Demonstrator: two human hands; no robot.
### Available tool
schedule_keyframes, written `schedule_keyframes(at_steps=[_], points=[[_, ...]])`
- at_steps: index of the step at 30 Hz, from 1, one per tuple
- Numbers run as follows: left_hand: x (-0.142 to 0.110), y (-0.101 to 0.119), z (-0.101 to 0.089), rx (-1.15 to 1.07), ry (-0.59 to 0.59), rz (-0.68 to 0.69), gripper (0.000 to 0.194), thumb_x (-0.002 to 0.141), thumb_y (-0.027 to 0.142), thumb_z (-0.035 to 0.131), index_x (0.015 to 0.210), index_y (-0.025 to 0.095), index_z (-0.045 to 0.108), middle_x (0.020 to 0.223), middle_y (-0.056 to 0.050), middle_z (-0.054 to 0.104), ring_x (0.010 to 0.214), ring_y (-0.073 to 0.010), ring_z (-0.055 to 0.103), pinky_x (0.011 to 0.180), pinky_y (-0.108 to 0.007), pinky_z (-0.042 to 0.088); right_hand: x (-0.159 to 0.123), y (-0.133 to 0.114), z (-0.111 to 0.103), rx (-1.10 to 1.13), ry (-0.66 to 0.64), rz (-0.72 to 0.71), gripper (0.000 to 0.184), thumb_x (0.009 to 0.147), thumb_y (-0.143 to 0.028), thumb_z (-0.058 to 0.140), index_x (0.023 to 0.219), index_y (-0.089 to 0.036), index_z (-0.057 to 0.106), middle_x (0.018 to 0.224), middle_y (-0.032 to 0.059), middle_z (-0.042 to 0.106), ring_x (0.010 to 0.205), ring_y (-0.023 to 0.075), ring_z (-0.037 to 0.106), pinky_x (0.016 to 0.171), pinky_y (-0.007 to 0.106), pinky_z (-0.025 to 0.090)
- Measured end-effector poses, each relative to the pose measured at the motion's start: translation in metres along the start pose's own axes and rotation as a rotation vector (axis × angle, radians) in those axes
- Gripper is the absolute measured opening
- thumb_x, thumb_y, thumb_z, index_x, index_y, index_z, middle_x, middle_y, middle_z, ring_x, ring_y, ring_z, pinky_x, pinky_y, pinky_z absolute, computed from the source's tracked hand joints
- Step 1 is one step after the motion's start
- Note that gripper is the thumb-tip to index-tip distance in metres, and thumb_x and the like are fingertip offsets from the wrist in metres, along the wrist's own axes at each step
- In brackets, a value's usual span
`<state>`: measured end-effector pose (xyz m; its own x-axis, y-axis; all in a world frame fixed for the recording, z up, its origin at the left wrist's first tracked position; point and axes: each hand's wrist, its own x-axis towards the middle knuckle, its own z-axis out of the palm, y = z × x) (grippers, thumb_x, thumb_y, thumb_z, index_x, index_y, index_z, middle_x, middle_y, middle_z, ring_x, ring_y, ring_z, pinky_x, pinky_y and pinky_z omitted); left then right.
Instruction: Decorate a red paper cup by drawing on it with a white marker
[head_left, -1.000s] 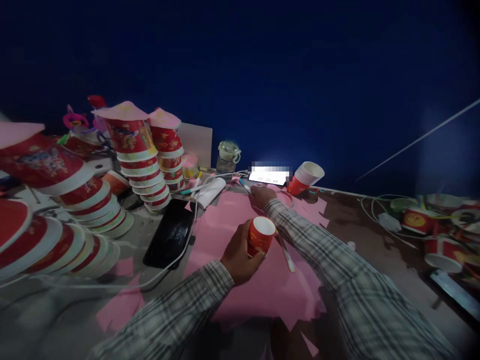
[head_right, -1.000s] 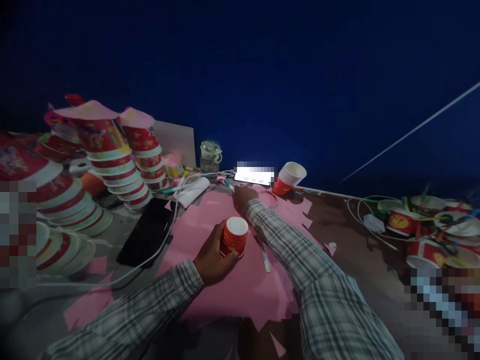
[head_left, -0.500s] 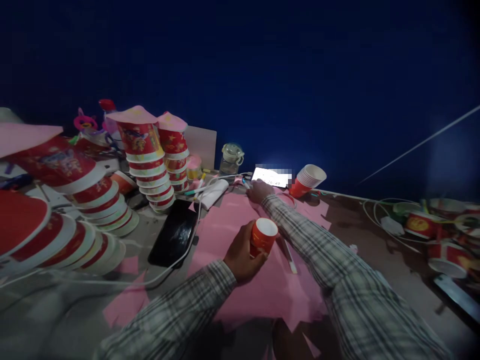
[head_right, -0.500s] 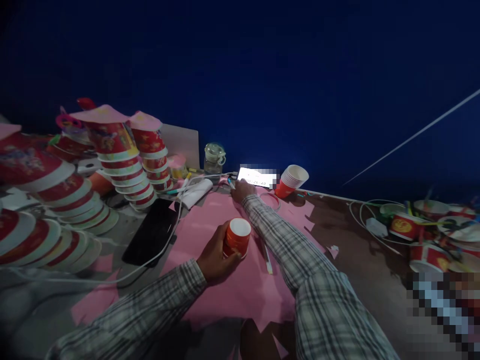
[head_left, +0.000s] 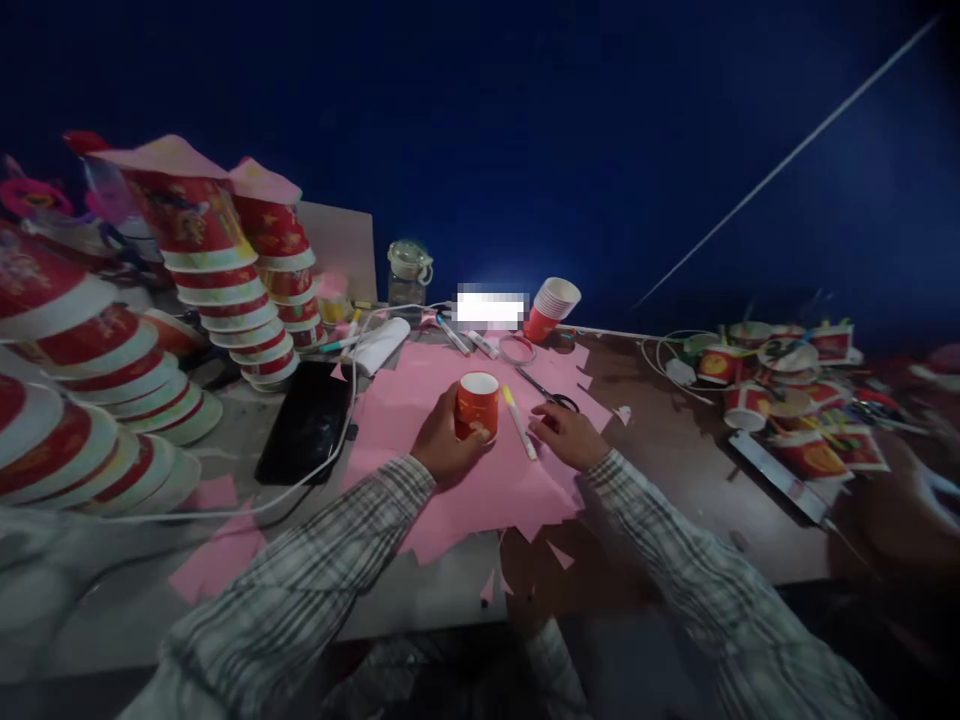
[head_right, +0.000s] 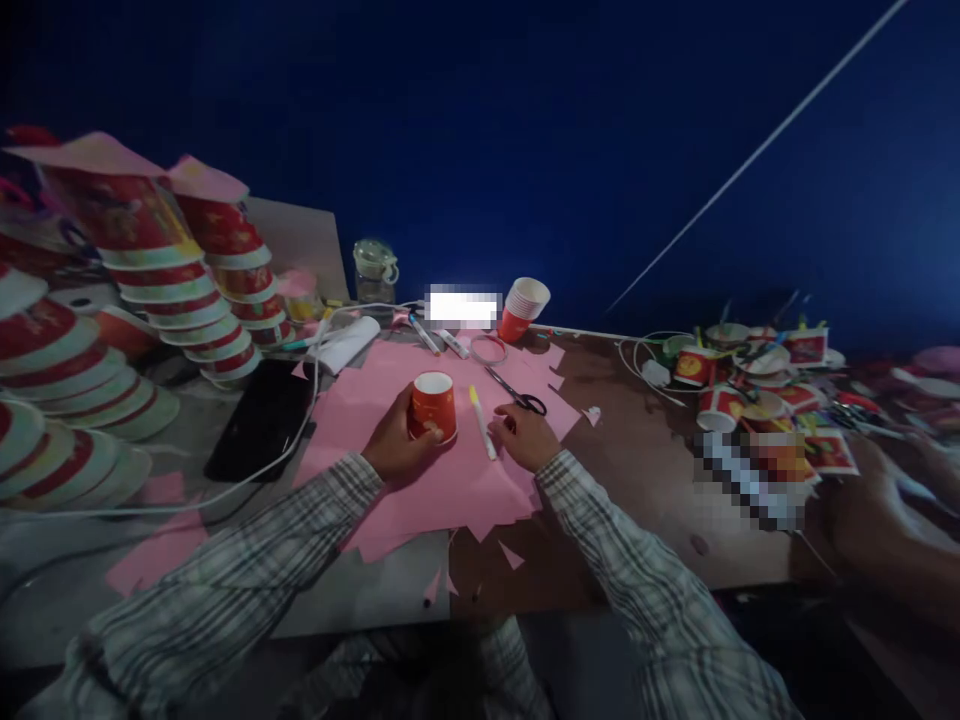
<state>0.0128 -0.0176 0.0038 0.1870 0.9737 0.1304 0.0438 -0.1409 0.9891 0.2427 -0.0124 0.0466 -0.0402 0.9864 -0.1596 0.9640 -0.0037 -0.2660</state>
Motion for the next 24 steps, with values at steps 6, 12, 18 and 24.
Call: schedule_keyframes(at_steps=[6,12,18,24], points=[[0.006,-0.008,-0.003,0.124,-0.039,0.042,0.075,0.068,0.026,0.076,0.136,0.018,0.046,0.126,-0.014,0.062,0.111,-0.0265,0.063,0.103,-0.05,0.05,-0.002,-0.018,0.024,-0.01,0.052,0.036,0.044,0.091,-0.027,0.057,0.133,-0.014,0.061,0.122,0.0169,0.071,0.114,0.0285,0.067,0.092,0.035,0.051],[0.005,-0.001,-0.003,0.069,-0.051,0.034,0.071,0.066,0.024,0.075,0.131,0.02,0.047,0.124,-0.01,0.062,0.109,-0.0236,0.063,0.103,-0.049,0.05,-0.006,-0.016,0.02,0.048,0.07,-0.016,0.055,0.09,-0.022,0.052,0.144,-0.014,0.051,0.102,0.0081,0.076,0.094,0.0215,0.071,0.084,0.029,0.051],[0.005,0.001,-0.003,0.06,-0.052,0.033,0.067,0.066,0.021,0.074,0.129,0.02,0.049,0.121,-0.009,0.064,0.107,-0.0224,0.063,0.103,-0.048,0.051,-0.008,-0.012,0.021,0.053,0.093,-0.087,0.055,0.093,-0.022,0.048,0.148,-0.014,0.048,0.102,0.0072,0.075,0.093,0.0198,0.07,0.084,0.029,0.051],[0.003,0.001,-0.005,0.091,-0.064,0.033,0.077,0.067,0.024,0.075,0.137,0.017,0.044,0.131,-0.015,0.059,0.117,-0.0273,0.061,0.106,-0.051,0.049,-0.005,-0.018,0.026,-0.012,0.017,-0.121,0.05,0.09,-0.022,0.055,0.139,-0.016,0.059,0.124,0.0124,0.071,0.108,0.024,0.068,0.093,0.031,0.05]])
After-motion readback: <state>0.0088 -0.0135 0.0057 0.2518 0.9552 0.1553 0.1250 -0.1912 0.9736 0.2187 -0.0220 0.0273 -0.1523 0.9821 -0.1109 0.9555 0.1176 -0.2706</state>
